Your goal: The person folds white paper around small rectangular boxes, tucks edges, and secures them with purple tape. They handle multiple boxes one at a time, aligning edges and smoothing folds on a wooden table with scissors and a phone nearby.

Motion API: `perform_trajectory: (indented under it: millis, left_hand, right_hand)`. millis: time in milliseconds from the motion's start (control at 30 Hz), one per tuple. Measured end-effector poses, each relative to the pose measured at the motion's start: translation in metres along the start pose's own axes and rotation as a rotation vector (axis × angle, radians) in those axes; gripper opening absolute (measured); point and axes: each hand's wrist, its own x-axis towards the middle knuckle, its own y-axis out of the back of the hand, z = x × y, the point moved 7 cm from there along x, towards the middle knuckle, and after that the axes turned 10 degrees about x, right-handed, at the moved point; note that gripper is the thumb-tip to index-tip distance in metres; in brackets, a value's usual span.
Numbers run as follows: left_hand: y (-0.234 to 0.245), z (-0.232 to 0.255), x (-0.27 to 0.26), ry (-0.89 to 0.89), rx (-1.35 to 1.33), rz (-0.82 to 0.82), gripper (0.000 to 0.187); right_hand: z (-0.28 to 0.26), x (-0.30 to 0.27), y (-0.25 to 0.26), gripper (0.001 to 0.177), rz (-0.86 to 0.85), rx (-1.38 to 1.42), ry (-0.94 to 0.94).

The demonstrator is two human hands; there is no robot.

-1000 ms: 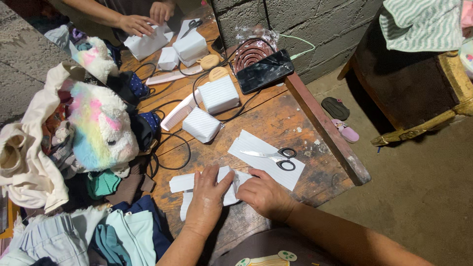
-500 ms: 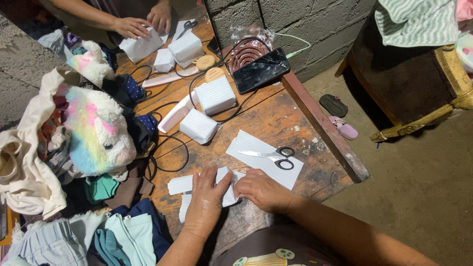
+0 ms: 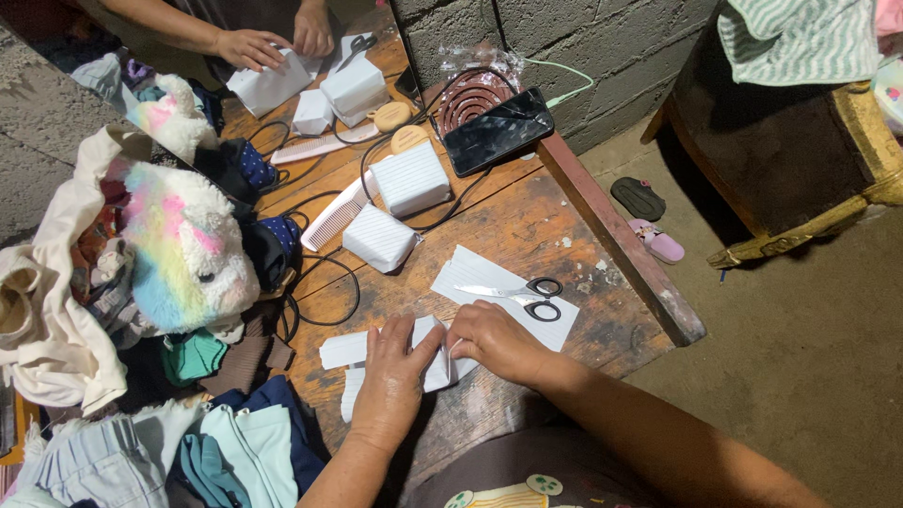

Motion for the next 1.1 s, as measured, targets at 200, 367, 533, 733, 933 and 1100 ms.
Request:
perform_trajectory:
  millis: [200, 367, 533, 733, 933, 1100]
  left_hand:
    - [0.002, 0.002, 0.0, 0.008, 0.016, -0.011, 0.061]
    - [0.002, 0.002, 0.0, 0.002, 0.012, -0.011, 0.061]
    - [-0.001, 0.002, 0.001, -0.006, 0.015, -0.035, 0.064]
    - [-0.006, -0.001, -0.001, -0.023, 0.034, -0.056, 0.071]
    - [-0.008, -0.001, 0.0, -0.014, 0.027, -0.071, 0.07]
    - [-0.007, 0.001, 0.001, -0.002, 0.032, -0.074, 0.067]
  right_hand:
    - [-0.003, 0.011, 0.0, 0.022, 0.095, 0.098, -0.012]
    - [0.018, 0.008, 0.0, 0.027, 0.063, 0.105, -0.382]
    - [0.029, -0.006, -0.02, 0.014, 0.143, 0.409, -0.502]
    - [0.027, -0.044, -0.054, 0.034, 0.25, 0.549, -0.341]
    - [0.027, -0.05, -0.078, 0.064, 0.196, 0.693, -0.354]
    - [0.003, -0.049, -0.061, 0.068, 0.164, 0.351, -0.276]
